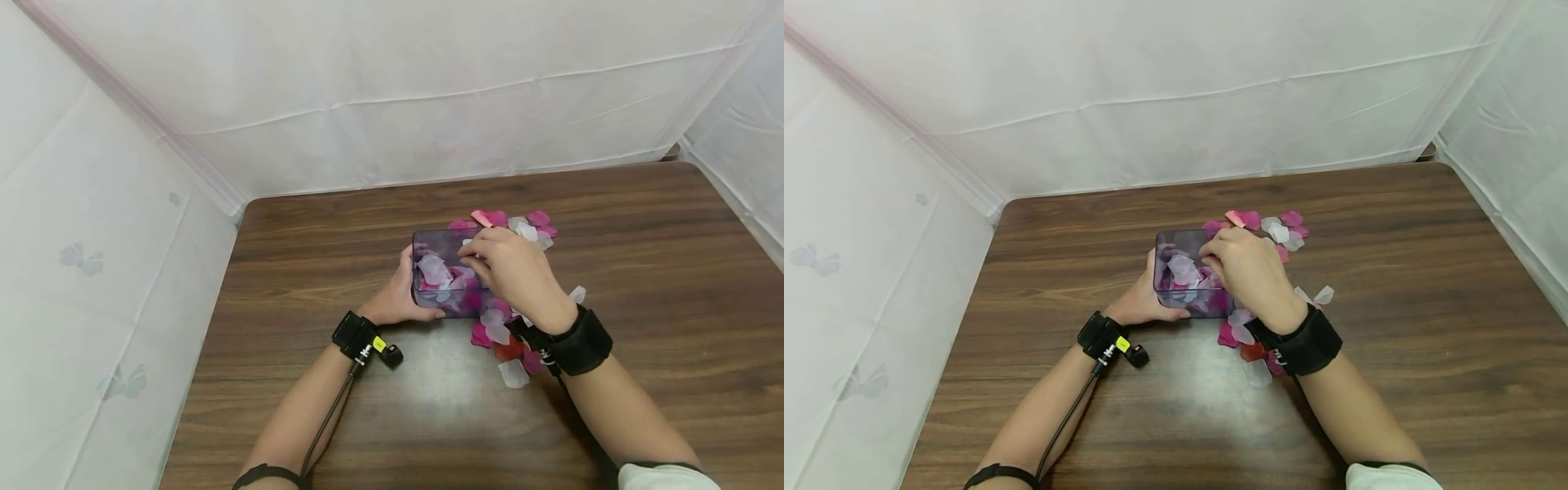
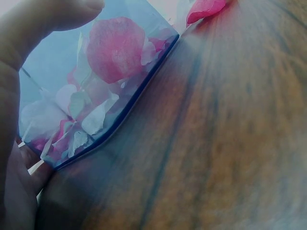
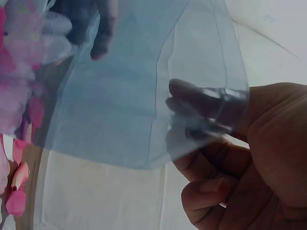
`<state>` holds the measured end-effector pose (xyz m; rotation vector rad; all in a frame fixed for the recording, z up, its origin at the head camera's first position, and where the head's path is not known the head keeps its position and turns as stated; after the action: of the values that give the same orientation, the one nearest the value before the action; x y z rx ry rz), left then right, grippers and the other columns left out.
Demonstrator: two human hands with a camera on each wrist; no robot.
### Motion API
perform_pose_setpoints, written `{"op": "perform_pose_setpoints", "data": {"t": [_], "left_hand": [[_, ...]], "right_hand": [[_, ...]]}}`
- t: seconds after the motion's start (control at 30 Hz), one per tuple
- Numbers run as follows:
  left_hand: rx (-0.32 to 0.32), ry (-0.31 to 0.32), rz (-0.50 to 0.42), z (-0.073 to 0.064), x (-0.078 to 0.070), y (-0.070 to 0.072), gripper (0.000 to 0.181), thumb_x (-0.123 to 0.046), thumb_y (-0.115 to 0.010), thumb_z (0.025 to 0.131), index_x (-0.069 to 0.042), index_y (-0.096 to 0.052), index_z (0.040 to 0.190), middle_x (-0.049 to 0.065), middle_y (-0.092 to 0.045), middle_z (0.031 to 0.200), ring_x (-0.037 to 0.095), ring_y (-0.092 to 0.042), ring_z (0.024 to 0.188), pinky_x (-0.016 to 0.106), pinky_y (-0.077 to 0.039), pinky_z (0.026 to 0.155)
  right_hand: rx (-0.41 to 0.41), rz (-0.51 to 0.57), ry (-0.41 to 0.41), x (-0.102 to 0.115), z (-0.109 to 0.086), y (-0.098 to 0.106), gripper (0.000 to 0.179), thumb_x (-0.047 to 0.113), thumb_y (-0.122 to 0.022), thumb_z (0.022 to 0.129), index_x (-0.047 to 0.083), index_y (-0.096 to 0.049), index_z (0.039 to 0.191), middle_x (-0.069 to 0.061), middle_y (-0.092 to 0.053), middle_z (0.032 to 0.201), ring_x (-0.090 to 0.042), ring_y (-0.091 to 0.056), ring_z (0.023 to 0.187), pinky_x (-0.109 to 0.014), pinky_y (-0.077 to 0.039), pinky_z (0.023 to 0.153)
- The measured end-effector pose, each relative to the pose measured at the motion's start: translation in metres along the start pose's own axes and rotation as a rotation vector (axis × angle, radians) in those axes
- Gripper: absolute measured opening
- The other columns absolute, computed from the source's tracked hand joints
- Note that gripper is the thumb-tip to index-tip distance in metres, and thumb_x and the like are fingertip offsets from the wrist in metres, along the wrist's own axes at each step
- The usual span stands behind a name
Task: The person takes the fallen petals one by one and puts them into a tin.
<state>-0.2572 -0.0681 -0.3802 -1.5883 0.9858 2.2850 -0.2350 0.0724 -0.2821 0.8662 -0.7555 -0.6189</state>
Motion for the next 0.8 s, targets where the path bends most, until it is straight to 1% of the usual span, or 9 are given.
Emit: {"op": "perform_pose_setpoints", "data": {"t": [0.13,0.23,0.37,0.43,0.5,0.57,0.7,0.77,0.8], "left_hand": [[0.004,-0.011,-0.022,0.002,-0.001,-0.002,0.115,-0.004,-0.091,0.069,0.004,-0.009,0.148,0.024,-0.034,0.144,0.036,-0.04,0.133,0.048,-0.031,0.114],[0.005,-0.01,-0.036,0.002,0.0,-0.002,0.116,-0.003,-0.091,0.069,0.004,-0.007,0.149,0.026,-0.034,0.145,0.036,-0.039,0.134,0.049,-0.031,0.115],[0.0,0.01,-0.026,0.0,0.003,0.0,0.117,-0.004,-0.091,0.069,0.002,-0.006,0.15,0.025,-0.033,0.146,0.034,-0.039,0.134,0.047,-0.03,0.115],[-0.005,0.019,-0.019,-0.001,0.004,0.0,0.117,-0.005,-0.091,0.07,0.002,-0.006,0.15,0.024,-0.033,0.146,0.034,-0.039,0.135,0.047,-0.03,0.115],[-0.013,0.028,-0.016,-0.003,0.006,-0.001,0.117,-0.004,-0.091,0.069,0.002,-0.007,0.15,0.024,-0.033,0.146,0.034,-0.039,0.135,0.047,-0.03,0.115],[-0.017,0.029,-0.013,-0.004,0.011,-0.003,0.118,-0.005,-0.092,0.069,0.001,-0.007,0.151,0.023,-0.033,0.147,0.035,-0.038,0.135,0.048,-0.029,0.116],[-0.028,0.044,-0.002,-0.003,0.033,-0.007,0.122,-0.009,-0.093,0.068,-0.007,-0.006,0.153,0.015,-0.032,0.148,0.027,-0.037,0.136,0.044,-0.029,0.116],[-0.034,0.051,0.006,-0.002,0.045,-0.008,0.124,-0.013,-0.095,0.067,-0.011,-0.006,0.154,0.01,-0.032,0.148,0.022,-0.037,0.136,0.042,-0.029,0.116],[-0.036,0.057,0.009,-0.002,0.048,-0.009,0.124,-0.015,-0.095,0.067,-0.012,-0.007,0.154,0.008,-0.032,0.148,0.02,-0.037,0.135,0.041,-0.029,0.116]], "right_hand": [[-0.014,0.025,-0.013,-0.006,-0.007,0.011,0.013,0.007,-0.08,0.086,0.007,-0.078,0.099,-0.007,-0.071,0.093,-0.021,-0.063,0.077,-0.035,-0.054,0.063],[-0.065,0.033,-0.033,-0.017,-0.012,0.025,0.015,0.007,-0.08,0.086,0.006,-0.078,0.101,-0.007,-0.069,0.093,-0.021,-0.059,0.074,-0.035,-0.05,0.063],[-0.131,-0.003,-0.118,-0.047,-0.024,0.042,0.016,0.006,-0.079,0.087,0.004,-0.077,0.102,-0.009,-0.069,0.093,-0.022,-0.057,0.073,-0.038,-0.046,0.065],[-0.119,-0.025,-0.176,-0.067,-0.034,0.044,0.016,0.007,-0.078,0.088,0.003,-0.077,0.103,-0.011,-0.07,0.093,-0.022,-0.056,0.071,-0.039,-0.045,0.063],[-0.066,-0.042,-0.232,-0.088,-0.046,0.042,0.017,0.01,-0.078,0.088,0.003,-0.076,0.104,-0.013,-0.07,0.094,-0.024,-0.058,0.072,-0.042,-0.046,0.062],[0.021,-0.055,-0.275,-0.108,-0.06,0.037,0.019,0.011,-0.078,0.089,0.001,-0.075,0.105,-0.016,-0.07,0.097,-0.027,-0.062,0.076,-0.046,-0.049,0.064],[0.27,-0.059,-0.377,-0.146,-0.086,0.02,0.028,0.012,-0.075,0.091,-0.004,-0.071,0.113,-0.024,-0.068,0.104,-0.038,-0.065,0.09,-0.055,-0.052,0.074],[0.386,-0.053,-0.416,-0.16,-0.095,0.01,0.031,0.01,-0.074,0.09,-0.005,-0.069,0.116,-0.026,-0.068,0.109,-0.042,-0.065,0.097,-0.058,-0.051,0.078],[0.434,-0.044,-0.433,-0.167,-0.099,0.005,0.031,0.01,-0.075,0.09,-0.005,-0.069,0.117,-0.027,-0.068,0.11,-0.043,-0.064,0.099,-0.06,-0.051,0.08]]}}
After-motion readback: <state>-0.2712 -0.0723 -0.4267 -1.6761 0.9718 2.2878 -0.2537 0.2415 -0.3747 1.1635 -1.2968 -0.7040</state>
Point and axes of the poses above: each hand's wrist, its own z-axis towards the middle knuckle, its own y-axis out of the back of the hand, x = y × z, the point moved 9 cm from there along z, towards the middle knuckle
